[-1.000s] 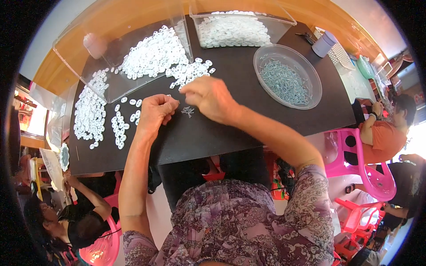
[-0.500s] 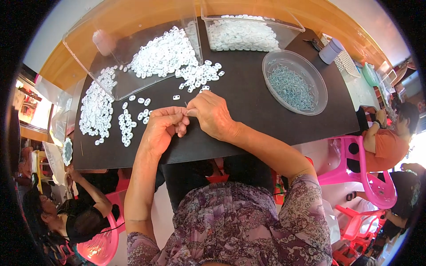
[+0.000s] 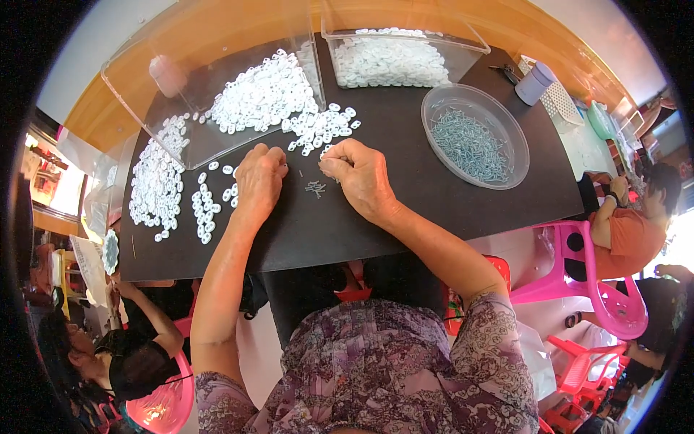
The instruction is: Assembling small white plastic components by inserting metal pins at a manufacturing workbench.
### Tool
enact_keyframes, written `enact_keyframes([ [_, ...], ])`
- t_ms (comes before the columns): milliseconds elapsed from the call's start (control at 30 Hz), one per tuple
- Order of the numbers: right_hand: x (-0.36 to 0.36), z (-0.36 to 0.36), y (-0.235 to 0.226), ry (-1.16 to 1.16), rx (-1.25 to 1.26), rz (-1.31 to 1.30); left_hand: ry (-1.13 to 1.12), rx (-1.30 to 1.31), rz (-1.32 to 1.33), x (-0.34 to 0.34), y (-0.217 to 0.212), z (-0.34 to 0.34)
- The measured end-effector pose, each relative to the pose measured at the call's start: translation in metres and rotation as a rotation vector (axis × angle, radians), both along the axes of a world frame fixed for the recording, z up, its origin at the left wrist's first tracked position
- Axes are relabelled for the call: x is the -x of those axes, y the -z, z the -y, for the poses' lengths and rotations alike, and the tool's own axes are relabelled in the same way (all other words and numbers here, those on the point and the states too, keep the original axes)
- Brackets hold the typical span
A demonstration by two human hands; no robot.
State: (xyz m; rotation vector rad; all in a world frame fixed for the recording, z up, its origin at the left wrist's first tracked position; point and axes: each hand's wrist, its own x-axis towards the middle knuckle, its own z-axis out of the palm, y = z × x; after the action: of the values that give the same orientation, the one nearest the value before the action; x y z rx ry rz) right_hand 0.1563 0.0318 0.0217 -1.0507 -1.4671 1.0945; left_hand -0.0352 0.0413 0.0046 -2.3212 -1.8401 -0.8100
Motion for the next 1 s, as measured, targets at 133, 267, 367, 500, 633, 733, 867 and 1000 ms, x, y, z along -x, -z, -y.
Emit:
enact_keyframes([
  [133,-0.003,-0.001,0.003,-0.012,0.047,-0.041,-0.007,-0.100,-0.108,-0.002,0.006,0.000],
  [267,-0.002,0.001,0.000,0.001,0.055,-0.043,-0.025,0.121,0.322,-0.002,-0.007,0.014],
  [367,0.001,0.005,-0.002,-0.015,0.100,-0.040,-0.069,0.543,0.998,-0.004,-0.026,0.032],
  [500,0.008,0.015,-0.004,-0.085,0.092,-0.021,0.117,0.580,1.447,-0.007,-0.027,0.058],
  [633,0.017,0.026,-0.002,-0.119,0.052,-0.006,0.145,0.551,1.640,-0.012,-0.022,0.072],
  [733,0.023,0.035,-0.006,-0.138,0.066,-0.046,0.174,0.405,1.613,-0.013,-0.015,0.078],
  [867,0.027,0.045,-0.004,-0.186,0.087,0.001,0.170,0.425,1.642,-0.013,-0.010,0.088],
  [1000,0.031,0.052,-0.005,-0.169,0.067,0.028,0.176,0.412,1.648,-0.017,-0.011,0.098],
])
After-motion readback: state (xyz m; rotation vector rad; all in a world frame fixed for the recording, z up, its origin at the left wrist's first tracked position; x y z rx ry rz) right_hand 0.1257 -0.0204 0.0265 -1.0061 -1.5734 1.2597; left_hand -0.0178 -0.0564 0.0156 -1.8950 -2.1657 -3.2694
